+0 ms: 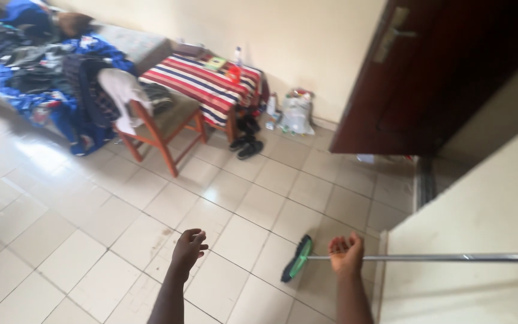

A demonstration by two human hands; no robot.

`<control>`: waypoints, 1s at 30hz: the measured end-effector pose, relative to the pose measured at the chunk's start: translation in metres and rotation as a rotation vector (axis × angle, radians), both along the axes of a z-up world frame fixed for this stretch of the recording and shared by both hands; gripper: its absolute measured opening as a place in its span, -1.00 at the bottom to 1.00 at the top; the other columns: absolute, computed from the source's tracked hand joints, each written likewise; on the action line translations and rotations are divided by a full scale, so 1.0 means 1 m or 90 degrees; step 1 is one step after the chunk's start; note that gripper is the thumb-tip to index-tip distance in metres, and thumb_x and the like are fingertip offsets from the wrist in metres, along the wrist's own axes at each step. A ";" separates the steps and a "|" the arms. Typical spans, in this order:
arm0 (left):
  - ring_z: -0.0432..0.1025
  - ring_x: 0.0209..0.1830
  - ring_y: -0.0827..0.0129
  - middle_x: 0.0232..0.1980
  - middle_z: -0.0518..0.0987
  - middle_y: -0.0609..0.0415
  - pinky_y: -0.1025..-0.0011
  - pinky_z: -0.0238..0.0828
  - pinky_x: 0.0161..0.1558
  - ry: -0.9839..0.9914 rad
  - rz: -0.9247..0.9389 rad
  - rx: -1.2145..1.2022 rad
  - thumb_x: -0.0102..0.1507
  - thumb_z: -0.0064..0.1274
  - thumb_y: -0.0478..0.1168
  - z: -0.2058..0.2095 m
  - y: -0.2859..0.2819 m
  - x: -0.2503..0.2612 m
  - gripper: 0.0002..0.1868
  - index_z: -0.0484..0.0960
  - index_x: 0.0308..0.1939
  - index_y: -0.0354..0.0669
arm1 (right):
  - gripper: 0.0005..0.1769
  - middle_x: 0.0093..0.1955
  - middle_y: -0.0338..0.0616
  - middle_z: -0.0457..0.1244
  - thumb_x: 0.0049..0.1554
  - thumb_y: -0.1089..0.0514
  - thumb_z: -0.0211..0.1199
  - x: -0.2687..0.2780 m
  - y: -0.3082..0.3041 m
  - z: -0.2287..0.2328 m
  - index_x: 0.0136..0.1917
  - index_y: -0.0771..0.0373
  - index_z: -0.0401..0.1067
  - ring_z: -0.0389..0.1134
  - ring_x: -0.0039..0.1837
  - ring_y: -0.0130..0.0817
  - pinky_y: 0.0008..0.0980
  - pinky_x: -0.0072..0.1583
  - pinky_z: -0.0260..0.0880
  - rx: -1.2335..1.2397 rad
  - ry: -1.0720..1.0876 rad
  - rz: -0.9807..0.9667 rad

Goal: Folded clothes and put them in the closet, swept the tiled floor with a broom, and moved a spray bottle to a desk.

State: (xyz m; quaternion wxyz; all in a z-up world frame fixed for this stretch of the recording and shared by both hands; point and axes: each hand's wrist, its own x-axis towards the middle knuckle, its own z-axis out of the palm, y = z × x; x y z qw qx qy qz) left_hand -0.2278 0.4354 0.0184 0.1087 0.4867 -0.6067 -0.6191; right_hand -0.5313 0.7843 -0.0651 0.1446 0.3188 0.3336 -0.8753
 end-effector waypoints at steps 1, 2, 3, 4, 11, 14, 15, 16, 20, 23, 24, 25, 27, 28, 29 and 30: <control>0.62 0.06 0.16 0.16 0.65 -0.07 0.18 0.53 0.06 0.006 0.012 -0.002 0.33 0.01 -0.03 -0.001 -0.012 0.019 -0.50 0.48 0.28 -0.20 | -0.67 -0.06 -0.16 0.17 0.17 -0.08 0.29 0.021 -0.027 0.000 0.02 0.06 0.23 0.26 -0.07 -0.29 -0.17 -0.01 0.40 -0.002 0.006 0.012; 0.59 0.09 0.13 0.19 0.62 -0.08 0.18 0.52 0.09 0.092 0.081 0.049 0.34 -0.02 -0.05 -0.002 -0.024 0.039 -0.49 0.45 0.30 -0.24 | -0.71 -0.05 -0.15 0.19 0.16 -0.05 0.27 0.044 -0.054 -0.001 -0.01 0.08 0.24 0.28 -0.07 -0.26 -0.18 -0.01 0.40 -0.047 0.010 0.055; 0.57 0.11 0.10 0.22 0.59 -0.10 0.19 0.51 0.12 0.178 0.150 0.099 0.36 -0.05 -0.07 -0.003 -0.037 0.062 -0.49 0.41 0.31 -0.29 | -0.74 -0.04 -0.13 0.21 0.15 -0.03 0.24 0.070 -0.081 -0.001 -0.04 0.11 0.26 0.30 -0.07 -0.24 -0.19 0.00 0.41 -0.091 0.012 0.099; 0.57 0.11 0.10 0.22 0.59 -0.10 0.19 0.51 0.12 0.185 0.163 0.097 0.36 -0.05 -0.07 0.001 -0.039 0.085 -0.49 0.41 0.31 -0.29 | -0.74 -0.04 -0.13 0.21 0.15 -0.03 0.24 0.097 -0.104 0.005 -0.04 0.11 0.26 0.30 -0.07 -0.24 -0.19 0.00 0.41 -0.092 0.017 0.113; 0.47 0.24 0.05 0.30 0.53 -0.13 0.10 0.36 0.25 0.435 0.304 0.159 0.38 -0.17 -0.02 0.037 -0.122 0.220 -0.43 0.29 0.40 -0.27 | -0.76 -0.04 -0.10 0.22 0.17 0.06 0.21 0.260 -0.289 0.093 0.01 0.22 0.31 0.27 -0.02 -0.24 -0.25 0.04 0.38 -0.098 -0.009 0.312; 0.43 0.28 0.06 0.33 0.48 -0.13 0.11 0.32 0.29 0.518 0.319 0.147 0.40 -0.22 0.00 0.080 -0.149 0.279 -0.42 0.27 0.40 -0.27 | -0.77 -0.05 -0.11 0.22 0.17 0.07 0.21 0.316 -0.356 0.118 0.01 0.23 0.33 0.27 -0.03 -0.26 -0.28 0.02 0.39 -0.131 0.040 0.383; 0.42 0.29 0.06 0.34 0.47 -0.12 0.11 0.30 0.31 0.544 0.327 0.142 0.41 -0.26 0.01 0.097 -0.153 0.302 -0.43 0.27 0.39 -0.26 | -0.77 -0.05 -0.11 0.22 0.17 0.08 0.22 0.337 -0.376 0.124 0.00 0.23 0.33 0.28 -0.04 -0.26 -0.28 0.01 0.39 -0.150 0.061 0.410; 0.42 0.29 0.06 0.34 0.47 -0.12 0.11 0.30 0.31 0.542 0.347 0.137 0.41 -0.26 0.01 0.105 -0.158 0.327 -0.43 0.27 0.39 -0.26 | -0.77 -0.05 -0.11 0.22 0.17 0.08 0.22 0.361 -0.390 0.121 0.00 0.23 0.33 0.28 -0.04 -0.26 -0.28 0.01 0.39 -0.148 0.054 0.428; 0.36 0.34 0.08 0.35 0.44 -0.05 0.12 0.20 0.36 0.666 0.391 0.126 0.42 -0.34 0.07 0.138 -0.208 0.393 -0.44 0.30 0.36 -0.21 | -0.79 -0.08 -0.12 0.23 0.17 0.09 0.19 0.424 -0.477 0.143 0.02 0.24 0.34 0.28 -0.07 -0.26 -0.29 0.00 0.40 -0.194 0.098 0.533; 0.35 0.35 0.07 0.34 0.44 -0.07 0.11 0.20 0.36 0.722 0.448 0.120 0.43 -0.35 0.09 0.143 -0.228 0.439 -0.45 0.32 0.33 -0.21 | -0.78 -0.09 -0.13 0.24 0.19 0.10 0.16 0.473 -0.517 0.165 0.05 0.26 0.35 0.28 -0.09 -0.27 -0.30 0.00 0.39 -0.176 0.127 0.612; 0.34 0.35 0.05 0.34 0.43 -0.09 0.11 0.20 0.35 0.745 0.468 0.114 0.45 -0.35 0.10 0.146 -0.237 0.452 -0.46 0.32 0.32 -0.22 | -0.77 -0.09 -0.13 0.24 0.20 0.10 0.13 0.488 -0.531 0.174 0.06 0.26 0.35 0.28 -0.09 -0.28 -0.31 -0.01 0.38 -0.160 0.145 0.643; 0.34 0.35 0.05 0.34 0.43 -0.09 0.11 0.20 0.35 0.752 0.474 0.105 0.45 -0.35 0.10 0.146 -0.247 0.464 -0.46 0.32 0.32 -0.22 | -0.77 -0.09 -0.13 0.24 0.20 0.10 0.13 0.499 -0.550 0.179 0.06 0.26 0.35 0.28 -0.09 -0.28 -0.31 -0.01 0.38 -0.164 0.150 0.654; 0.37 0.34 0.06 0.33 0.46 -0.06 0.11 0.23 0.32 0.748 0.522 0.106 0.42 -0.37 0.11 0.143 -0.265 0.486 -0.44 0.35 0.30 -0.20 | -0.76 -0.10 -0.15 0.24 0.22 0.08 0.10 0.521 -0.584 0.185 0.08 0.26 0.35 0.27 -0.11 -0.30 -0.30 -0.02 0.37 -0.160 0.180 0.697; 0.37 0.34 0.06 0.33 0.46 -0.06 0.11 0.23 0.32 0.753 0.532 0.101 0.42 -0.37 0.11 0.138 -0.278 0.495 -0.44 0.35 0.30 -0.20 | -0.76 -0.10 -0.15 0.24 0.22 0.08 0.10 0.528 -0.601 0.184 0.08 0.26 0.35 0.27 -0.11 -0.30 -0.30 -0.02 0.37 -0.160 0.182 0.709; 0.37 0.34 0.05 0.32 0.46 -0.07 0.11 0.23 0.31 0.755 0.534 0.089 0.42 -0.35 0.11 0.133 -0.292 0.504 -0.45 0.35 0.30 -0.20 | -0.76 -0.11 -0.15 0.24 0.23 0.08 0.10 0.537 -0.620 0.183 0.08 0.25 0.35 0.27 -0.11 -0.30 -0.30 -0.03 0.37 -0.169 0.183 0.722; 0.37 0.34 0.04 0.31 0.47 -0.08 0.12 0.23 0.30 0.756 0.536 0.078 0.43 -0.34 0.12 0.128 -0.306 0.513 -0.45 0.34 0.30 -0.20 | -0.77 -0.11 -0.15 0.24 0.23 0.08 0.10 0.544 -0.640 0.182 0.08 0.25 0.35 0.28 -0.12 -0.30 -0.30 -0.03 0.37 -0.178 0.183 0.736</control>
